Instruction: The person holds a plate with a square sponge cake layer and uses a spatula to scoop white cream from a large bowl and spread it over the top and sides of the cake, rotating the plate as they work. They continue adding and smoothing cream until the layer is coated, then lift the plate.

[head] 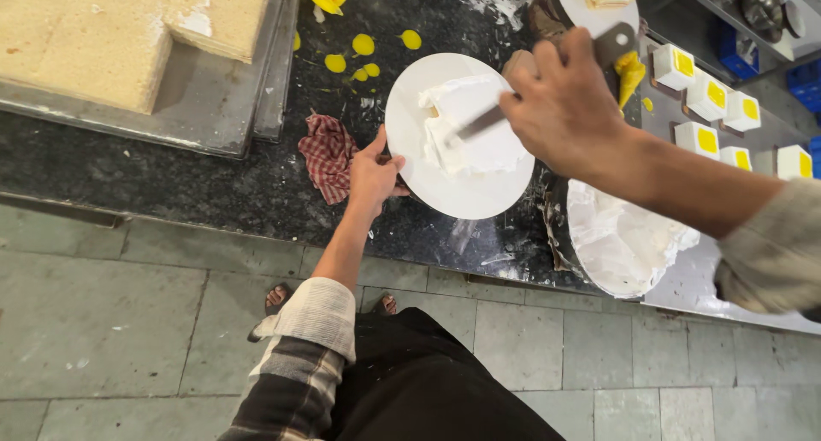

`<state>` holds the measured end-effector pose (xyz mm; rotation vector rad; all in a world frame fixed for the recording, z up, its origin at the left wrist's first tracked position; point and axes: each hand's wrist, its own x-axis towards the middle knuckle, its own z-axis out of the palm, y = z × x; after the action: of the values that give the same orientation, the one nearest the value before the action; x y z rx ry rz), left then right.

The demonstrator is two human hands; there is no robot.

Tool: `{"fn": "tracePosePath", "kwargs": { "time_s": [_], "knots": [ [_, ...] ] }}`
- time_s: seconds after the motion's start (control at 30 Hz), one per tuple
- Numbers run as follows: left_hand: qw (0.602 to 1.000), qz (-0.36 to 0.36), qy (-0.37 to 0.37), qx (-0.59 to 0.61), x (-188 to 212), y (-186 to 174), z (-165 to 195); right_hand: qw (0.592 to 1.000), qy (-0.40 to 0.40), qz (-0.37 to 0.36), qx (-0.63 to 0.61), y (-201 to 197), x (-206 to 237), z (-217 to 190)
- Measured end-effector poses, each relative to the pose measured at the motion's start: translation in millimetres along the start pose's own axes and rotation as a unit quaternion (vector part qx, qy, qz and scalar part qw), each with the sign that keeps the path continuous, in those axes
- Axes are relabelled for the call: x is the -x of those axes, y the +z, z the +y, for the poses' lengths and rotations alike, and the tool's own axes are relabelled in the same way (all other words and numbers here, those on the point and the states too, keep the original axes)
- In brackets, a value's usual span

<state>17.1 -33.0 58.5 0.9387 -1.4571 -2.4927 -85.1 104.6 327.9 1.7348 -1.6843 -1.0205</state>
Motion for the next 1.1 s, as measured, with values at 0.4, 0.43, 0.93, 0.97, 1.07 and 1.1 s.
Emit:
{"fn": "tracePosePath", "kwargs": {
  "time_s": [0.4, 0.43, 0.93, 0.97, 1.07, 1.1],
  "knots": [
    [1.0, -0.012, -0.008, 0.004, -5.0, -1.5, -3.3, 1.0, 0.002, -0.009, -0.011, -23.0, 28.1, -4.9],
    [1.0, -0.009, -0.008, 0.004, -5.3, -1.9, -3.1, 1.0, -0.008, -0.018, -0.002, -24.5, 30.6, -7.0],
    [0.999, -0.021, -0.036, 0.034, -1.9, -4.7, -4.9, 0.999, -0.01, 0.02, 0.029, 18.0, -19.8, 9.7],
    [0.998, -0.021, -0.039, 0.037, -1.9, -4.3, -4.8, 0.999, -0.007, 0.021, 0.04, 18.2, -20.1, 10.8],
    [0.998, -0.027, -0.042, 0.049, -1.2, -3.4, -5.3, 0.999, 0.018, -0.03, -0.025, 16.5, -21.0, 16.0],
    [0.997, -0.028, -0.041, 0.051, -1.6, -4.0, -5.1, 0.996, 0.032, -0.053, -0.064, 16.3, -22.3, 18.0]
  ]
}}
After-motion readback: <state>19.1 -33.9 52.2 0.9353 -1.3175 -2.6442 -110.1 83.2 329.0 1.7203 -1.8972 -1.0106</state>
